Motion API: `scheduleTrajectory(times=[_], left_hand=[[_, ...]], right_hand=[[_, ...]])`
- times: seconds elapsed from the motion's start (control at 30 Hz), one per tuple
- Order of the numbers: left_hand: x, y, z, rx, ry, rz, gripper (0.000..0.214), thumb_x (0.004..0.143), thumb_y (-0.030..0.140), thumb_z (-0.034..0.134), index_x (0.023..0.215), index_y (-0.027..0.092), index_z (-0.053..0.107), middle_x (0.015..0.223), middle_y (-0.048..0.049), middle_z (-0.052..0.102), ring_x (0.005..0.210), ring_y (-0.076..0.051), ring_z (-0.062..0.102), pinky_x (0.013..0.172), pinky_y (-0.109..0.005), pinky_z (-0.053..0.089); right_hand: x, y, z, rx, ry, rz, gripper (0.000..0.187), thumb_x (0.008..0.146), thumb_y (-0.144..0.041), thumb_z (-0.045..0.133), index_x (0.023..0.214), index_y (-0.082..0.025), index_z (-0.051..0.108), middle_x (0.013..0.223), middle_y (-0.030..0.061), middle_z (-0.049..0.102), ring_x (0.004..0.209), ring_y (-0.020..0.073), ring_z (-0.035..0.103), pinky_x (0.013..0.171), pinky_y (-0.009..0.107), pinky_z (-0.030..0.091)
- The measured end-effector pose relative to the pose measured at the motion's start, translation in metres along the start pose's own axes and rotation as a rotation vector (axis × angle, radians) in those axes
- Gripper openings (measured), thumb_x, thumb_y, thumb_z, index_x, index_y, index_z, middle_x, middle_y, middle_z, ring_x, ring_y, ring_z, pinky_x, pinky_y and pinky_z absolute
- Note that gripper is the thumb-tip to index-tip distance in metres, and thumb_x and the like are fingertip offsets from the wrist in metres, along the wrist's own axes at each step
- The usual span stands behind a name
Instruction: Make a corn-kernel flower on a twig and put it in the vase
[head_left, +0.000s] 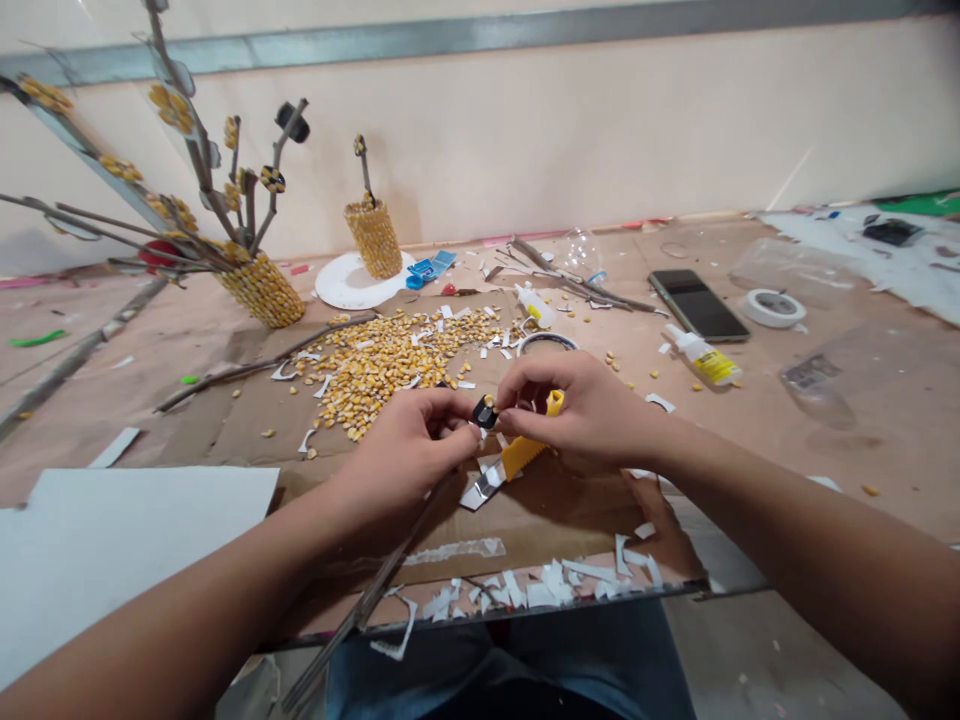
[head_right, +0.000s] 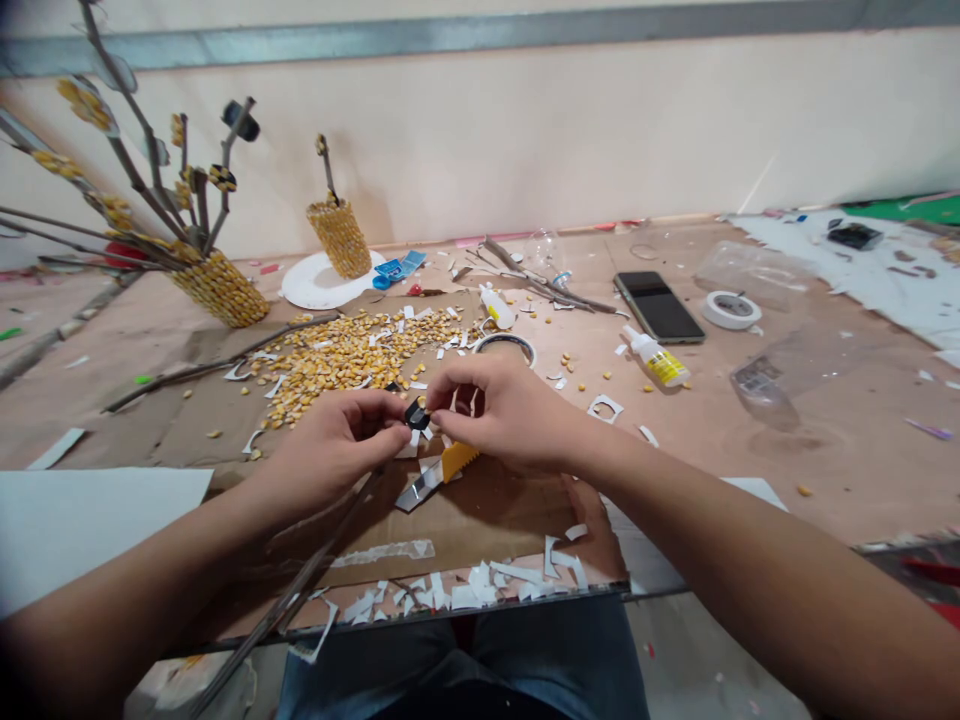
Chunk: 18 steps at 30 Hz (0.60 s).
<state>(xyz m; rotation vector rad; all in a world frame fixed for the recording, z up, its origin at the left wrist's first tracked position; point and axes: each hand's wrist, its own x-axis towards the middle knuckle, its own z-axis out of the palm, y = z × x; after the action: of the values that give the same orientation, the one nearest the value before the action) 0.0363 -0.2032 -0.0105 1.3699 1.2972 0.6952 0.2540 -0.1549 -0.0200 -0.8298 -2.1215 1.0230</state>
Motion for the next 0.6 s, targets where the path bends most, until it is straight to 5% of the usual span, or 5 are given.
scheduleTrajectory(times=[0.6], left_hand=[[-0.0004, -0.0003, -0.0005, -0.009, -0.035, -0.011, 0.013, 0.087, 0.026, 0.069, 0.092, 0.017, 0.077, 0.077, -0.0011, 0.068, 0.065, -0.013, 0.056, 0.06, -0.024, 0.044]], right_hand=[[0.0005, -0.004, 0.0043, 0.083, 0.044, 0.09, 0.004, 0.084, -0.021, 0.073, 0.081, -0.019, 0.073, 0.07, -0.0002, 0.067, 0.061, 0.0118, 0.057, 0.056, 0.025, 0.045]])
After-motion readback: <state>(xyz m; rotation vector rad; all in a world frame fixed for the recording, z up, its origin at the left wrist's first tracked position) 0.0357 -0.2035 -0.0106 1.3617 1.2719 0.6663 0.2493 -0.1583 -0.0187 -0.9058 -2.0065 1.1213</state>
